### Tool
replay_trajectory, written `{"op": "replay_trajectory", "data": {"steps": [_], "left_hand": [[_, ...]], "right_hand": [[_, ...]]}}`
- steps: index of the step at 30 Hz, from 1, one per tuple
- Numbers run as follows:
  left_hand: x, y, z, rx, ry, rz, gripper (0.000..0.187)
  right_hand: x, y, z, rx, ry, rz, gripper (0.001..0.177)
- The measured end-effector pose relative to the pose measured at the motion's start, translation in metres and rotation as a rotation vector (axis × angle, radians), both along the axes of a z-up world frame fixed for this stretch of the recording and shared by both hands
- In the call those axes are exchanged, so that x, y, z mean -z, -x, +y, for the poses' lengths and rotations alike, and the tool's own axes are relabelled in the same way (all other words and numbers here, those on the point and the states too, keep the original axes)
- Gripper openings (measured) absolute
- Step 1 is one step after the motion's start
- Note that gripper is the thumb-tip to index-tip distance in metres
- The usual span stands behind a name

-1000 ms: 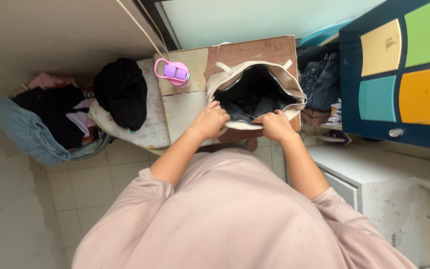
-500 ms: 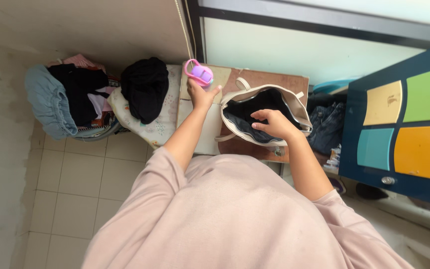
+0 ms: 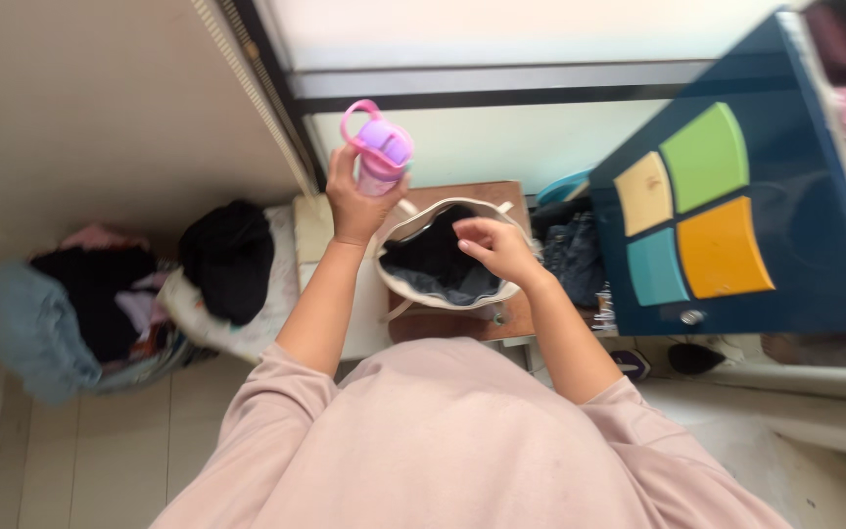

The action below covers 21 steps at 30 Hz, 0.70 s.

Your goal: The person packs a beige tote bag on a small table: they rummage inside it, take out a polka-dot pouch, retrieve a small round jar from a mirrored cabinet, coil a white earphone cable and place it in the bag, add a small bottle and a powder compact, then place the packed bag onto a cabinet shelf.

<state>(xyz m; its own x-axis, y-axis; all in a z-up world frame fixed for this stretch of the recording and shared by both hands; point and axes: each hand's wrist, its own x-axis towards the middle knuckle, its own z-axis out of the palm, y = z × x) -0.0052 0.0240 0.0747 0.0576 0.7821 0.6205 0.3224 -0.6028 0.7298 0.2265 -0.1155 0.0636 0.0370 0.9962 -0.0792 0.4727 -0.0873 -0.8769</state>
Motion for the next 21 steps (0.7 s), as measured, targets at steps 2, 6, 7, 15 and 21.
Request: {"op": "replay_trajectory", "data": {"steps": [2,6,7,15,21], "left_hand": [[-0.048,-0.024,-0.012,0.18,-0.08,-0.062,0.064],[-0.101,-0.081,-0.036,0.628,0.043,-0.209,0.065],[-0.105,-0.096,-0.04,0.752,0.131,-0.242,0.066],[-0.052,-0.19,-0.068,1.204,0.537,-0.177,0.091],[-0.047,-0.215,-0.101,1.376,0.306,0.273,0.099]], "right_hand": [[-0.019,-0.002,-0.004,0.044,-0.209,-0.031,0.055],[-0.05,-0.013,-0.01,0.12,-0.571,-0.105,0.099],[-0.054,-0.018,-0.013,0.144,-0.624,-0.089,0.106],[-0.027,-0.072,-0.078,0.465,-0.47,0.288,0.095],[-0.054,-0.109,-0.13,0.623,-0.62,0.368,0.078]]}}
